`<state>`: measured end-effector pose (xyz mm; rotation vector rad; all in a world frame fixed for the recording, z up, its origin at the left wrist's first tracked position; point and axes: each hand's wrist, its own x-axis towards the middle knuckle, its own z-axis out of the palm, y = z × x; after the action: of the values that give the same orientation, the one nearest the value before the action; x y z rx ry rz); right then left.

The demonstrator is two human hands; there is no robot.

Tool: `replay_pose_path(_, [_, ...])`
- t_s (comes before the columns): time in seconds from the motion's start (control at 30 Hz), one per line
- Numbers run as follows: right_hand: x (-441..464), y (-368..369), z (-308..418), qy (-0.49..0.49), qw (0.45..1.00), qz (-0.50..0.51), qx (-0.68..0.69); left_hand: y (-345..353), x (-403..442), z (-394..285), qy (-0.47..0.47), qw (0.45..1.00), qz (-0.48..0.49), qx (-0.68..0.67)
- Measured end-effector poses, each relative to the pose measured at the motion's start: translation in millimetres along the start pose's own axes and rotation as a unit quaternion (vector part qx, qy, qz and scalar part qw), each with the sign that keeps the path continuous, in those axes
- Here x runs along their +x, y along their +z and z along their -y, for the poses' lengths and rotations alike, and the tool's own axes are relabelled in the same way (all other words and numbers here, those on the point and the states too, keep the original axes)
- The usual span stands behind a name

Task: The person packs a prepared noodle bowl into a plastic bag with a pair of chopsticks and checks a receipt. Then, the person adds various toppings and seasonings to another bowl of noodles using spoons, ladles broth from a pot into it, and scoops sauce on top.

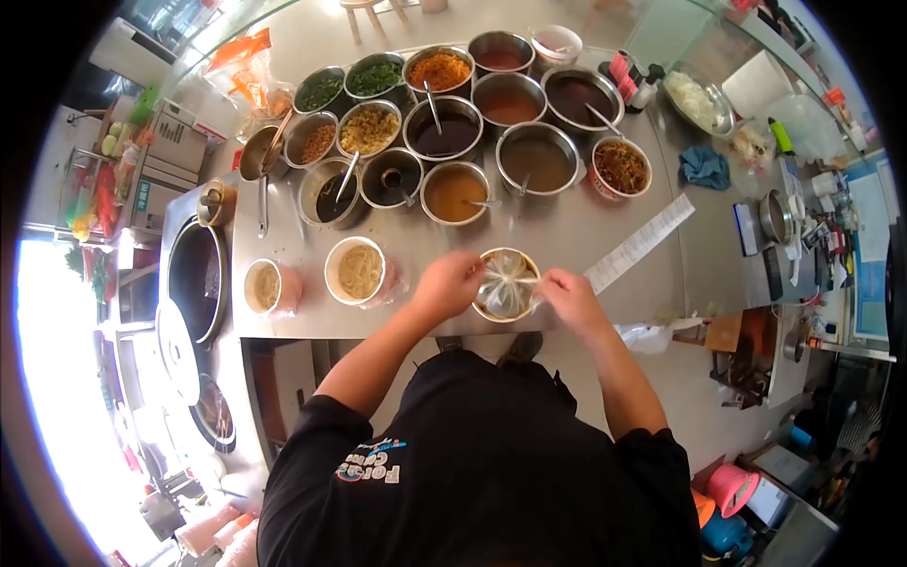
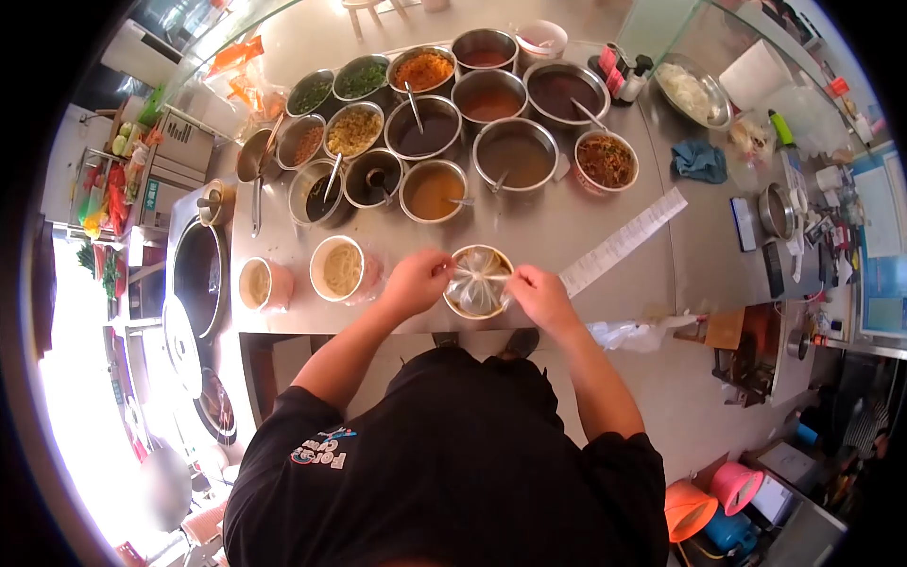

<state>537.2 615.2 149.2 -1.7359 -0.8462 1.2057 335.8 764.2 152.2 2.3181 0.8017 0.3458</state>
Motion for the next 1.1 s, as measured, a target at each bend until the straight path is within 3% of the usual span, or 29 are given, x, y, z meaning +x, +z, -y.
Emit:
replay_pose_path(0.03, [-7,1,7,-0.055,0.996,-0.027,-0.061,-9,-2,-13,-0.050,0.997,0.006,-0.056])
replay_pose_path(0.07, [-12,3,14,-0.050,0.997,-0.030,-0.059,-14,-4,-22,-0.101,0.988,0.014,-0.112])
replay_pose_path(0.1, [-9,5,24,-0.092,0.990,-0.058,-0.088,-15,-1,-24,-0.096,0.989,0.016,-0.112])
replay_pose_path(0.17, [-8,10,45,-0.132,0.980,-0.090,-0.116,-19,5,-26,-0.089,0.967,0.109,-0.214])
replay_pose_path(0.3, [-3,20,61,-0.212,0.976,-0.051,-0.024,-17,16,-43,-0.061,0.972,0.130,-0.187])
replay_pose_path(0.33, [0,20,60,-0.227,0.973,-0.028,0.022,-9,18,-36,-0.100,0.945,0.119,-0.286])
replay_pose_path(0.37, [5,19,52,-0.217,0.955,0.007,0.201,-3,17,-31,-0.139,0.907,0.107,-0.382])
replay_pose_path(0.4, [3,17,49,-0.215,0.956,0.008,0.201,-6,17,-34,-0.141,0.907,0.107,-0.383])
replay_pose_path(0.47, [-2,14,44,-0.119,0.957,-0.017,0.266,-16,17,-40,-0.193,0.885,0.110,-0.409])
replay_pose_path(0.6, [1,35,28,-0.008,0.970,0.074,0.232,-17,14,-40,-0.180,0.881,0.104,-0.424])
replay_pose_path(0.67, [5,40,28,-0.028,0.965,0.062,0.252,-12,9,-26,-0.182,0.866,0.090,-0.458])
replay_pose_path(0.7, [8,39,25,-0.026,0.970,0.062,0.235,-11,7,-19,-0.182,0.866,0.090,-0.456])
replay_pose_path(0.77, [9,34,19,-0.023,0.974,0.062,0.218,-9,3,-5,-0.136,0.931,0.070,-0.331])
replay_pose_path(0.8, [8,30,17,-0.015,0.980,0.059,0.191,-10,1,-8,-0.137,0.931,0.069,-0.331])
replay_pose_path(0.87, [7,27,15,-0.006,0.985,0.061,0.160,-11,-3,-15,-0.149,0.979,0.047,-0.134])
replay_pose_path(0.9, [5,28,18,-0.008,0.986,0.059,0.153,-8,-6,-13,-0.152,0.978,0.046,-0.135])
replay_pose_path(0.97, [6,28,20,-0.014,0.988,0.057,0.146,-1,-7,-8,-0.069,0.994,-0.035,-0.075])
replay_pose_path(1.1, [4,34,22,-0.014,0.983,0.021,0.183,-12,-14,-25,-0.042,0.997,-0.071,0.001])
